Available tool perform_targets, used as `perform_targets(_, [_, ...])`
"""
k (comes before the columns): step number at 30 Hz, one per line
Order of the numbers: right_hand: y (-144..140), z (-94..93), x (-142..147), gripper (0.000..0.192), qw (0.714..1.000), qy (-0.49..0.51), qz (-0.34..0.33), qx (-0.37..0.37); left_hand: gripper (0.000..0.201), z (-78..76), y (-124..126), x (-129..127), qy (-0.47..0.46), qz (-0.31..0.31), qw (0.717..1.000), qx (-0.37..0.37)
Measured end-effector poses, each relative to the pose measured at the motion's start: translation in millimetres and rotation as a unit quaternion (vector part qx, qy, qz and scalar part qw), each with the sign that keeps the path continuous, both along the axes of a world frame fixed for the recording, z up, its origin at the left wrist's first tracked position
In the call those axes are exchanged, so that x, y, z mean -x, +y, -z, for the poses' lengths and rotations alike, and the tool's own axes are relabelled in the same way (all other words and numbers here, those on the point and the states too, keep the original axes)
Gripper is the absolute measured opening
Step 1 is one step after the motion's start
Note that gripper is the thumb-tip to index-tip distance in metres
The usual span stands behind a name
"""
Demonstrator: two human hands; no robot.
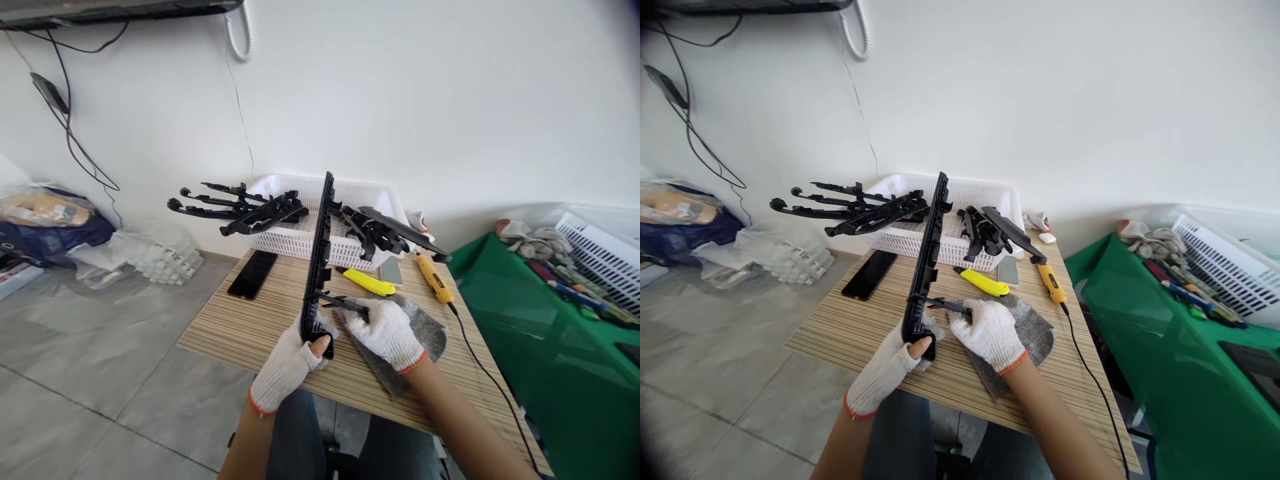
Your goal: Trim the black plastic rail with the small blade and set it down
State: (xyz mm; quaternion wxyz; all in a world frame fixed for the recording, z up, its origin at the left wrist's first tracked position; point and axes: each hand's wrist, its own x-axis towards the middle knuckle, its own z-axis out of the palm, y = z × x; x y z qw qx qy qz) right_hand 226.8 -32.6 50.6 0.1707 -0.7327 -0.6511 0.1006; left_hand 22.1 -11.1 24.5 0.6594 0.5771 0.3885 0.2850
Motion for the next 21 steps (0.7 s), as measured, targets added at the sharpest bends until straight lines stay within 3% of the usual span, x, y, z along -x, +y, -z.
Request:
perform_targets(14, [-1.6,-0.8,1.6,0.038,0.998,0.02,0.017,-0.064,0.047,-1.8,0.6,-0.5,0.04,-0.005,0.999,-0.019])
perform_targets(21, [-1.4,-1.7,-0.1,0.039,0.998,0.015,0.027,-0.051,0.046,-3.4,0.9,-2.5,0.042,-0.013,0.998,-0.036])
